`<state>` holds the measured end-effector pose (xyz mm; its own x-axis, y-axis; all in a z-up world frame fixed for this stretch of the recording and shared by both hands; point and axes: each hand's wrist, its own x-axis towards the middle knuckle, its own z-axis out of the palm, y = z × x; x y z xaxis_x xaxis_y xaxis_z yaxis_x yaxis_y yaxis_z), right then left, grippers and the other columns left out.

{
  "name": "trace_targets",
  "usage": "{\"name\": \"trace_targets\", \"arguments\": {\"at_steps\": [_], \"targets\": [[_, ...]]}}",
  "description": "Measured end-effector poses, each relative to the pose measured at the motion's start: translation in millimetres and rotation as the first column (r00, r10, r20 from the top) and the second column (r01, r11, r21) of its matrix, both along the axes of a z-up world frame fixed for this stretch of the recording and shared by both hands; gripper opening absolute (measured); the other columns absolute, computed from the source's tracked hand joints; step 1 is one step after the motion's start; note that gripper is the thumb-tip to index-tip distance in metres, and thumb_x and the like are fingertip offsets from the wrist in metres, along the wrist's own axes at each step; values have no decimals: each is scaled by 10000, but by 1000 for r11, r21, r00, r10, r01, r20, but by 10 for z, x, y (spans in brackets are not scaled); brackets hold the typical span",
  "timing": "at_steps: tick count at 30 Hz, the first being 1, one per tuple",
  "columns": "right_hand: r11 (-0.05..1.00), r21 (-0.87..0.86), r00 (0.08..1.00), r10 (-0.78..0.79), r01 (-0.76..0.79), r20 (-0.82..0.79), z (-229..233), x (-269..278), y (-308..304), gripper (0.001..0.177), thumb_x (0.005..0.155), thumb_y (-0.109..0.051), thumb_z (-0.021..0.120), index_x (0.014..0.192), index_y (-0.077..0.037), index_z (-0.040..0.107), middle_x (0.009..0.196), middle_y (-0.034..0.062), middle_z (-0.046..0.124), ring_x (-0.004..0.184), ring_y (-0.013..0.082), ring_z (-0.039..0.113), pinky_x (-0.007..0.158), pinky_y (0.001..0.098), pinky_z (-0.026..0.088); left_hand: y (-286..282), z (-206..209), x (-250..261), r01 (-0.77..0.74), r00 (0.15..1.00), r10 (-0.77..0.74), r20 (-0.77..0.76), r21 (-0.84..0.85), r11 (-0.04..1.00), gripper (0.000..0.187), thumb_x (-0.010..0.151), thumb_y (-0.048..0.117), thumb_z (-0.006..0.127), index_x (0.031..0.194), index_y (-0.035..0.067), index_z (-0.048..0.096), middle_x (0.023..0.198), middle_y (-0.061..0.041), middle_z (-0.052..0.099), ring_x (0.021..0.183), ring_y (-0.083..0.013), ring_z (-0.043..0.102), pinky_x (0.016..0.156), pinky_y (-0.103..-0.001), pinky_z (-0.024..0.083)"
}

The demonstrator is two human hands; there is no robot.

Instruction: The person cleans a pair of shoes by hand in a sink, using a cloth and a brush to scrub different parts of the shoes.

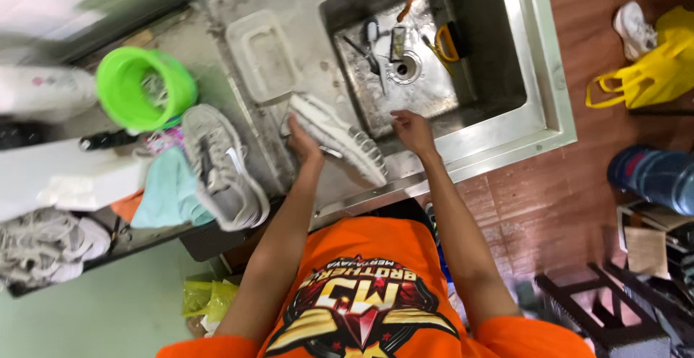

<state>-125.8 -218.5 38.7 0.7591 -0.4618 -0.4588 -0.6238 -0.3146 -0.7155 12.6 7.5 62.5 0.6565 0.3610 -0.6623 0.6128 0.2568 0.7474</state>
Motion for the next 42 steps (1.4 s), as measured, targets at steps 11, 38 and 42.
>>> {"name": "trace_targets", "arguments": {"at_steps": [11,38,42], "targets": [[978,-96,876,-209,186,-434,-2374,1048,-1617,380,952,-304,599,1290,-177,718,1068,155,781,1130,378,719,1011,519,562,-493,-308,22,-51,976,-14,218,292,955,564,1095,477,531,1253,-39,695,1293,-273,667,1174,-378,666,1023,-507,513],[910,-279,940,-241,305,241,-2480,1537,-1105,212,967,-191,674,1071,-9,644,957,195,600,864,514,679,720,589,543,501,-1104,-202,-41,972,-76,223,477,878,423,1163,363,364,1013,34,583,914,-181,529,817,-186,494,752,-420,440],[929,-258,962,-233,264,146,-2261,1434,-1196,68,933,-84,693,968,-34,664,967,119,614,885,435,714,743,540,582,220,-829,-165,-170,961,82,265,331,928,383,1093,427,535,888,104,552,835,-62,579,693,-166,467,672,-387,430]]}}
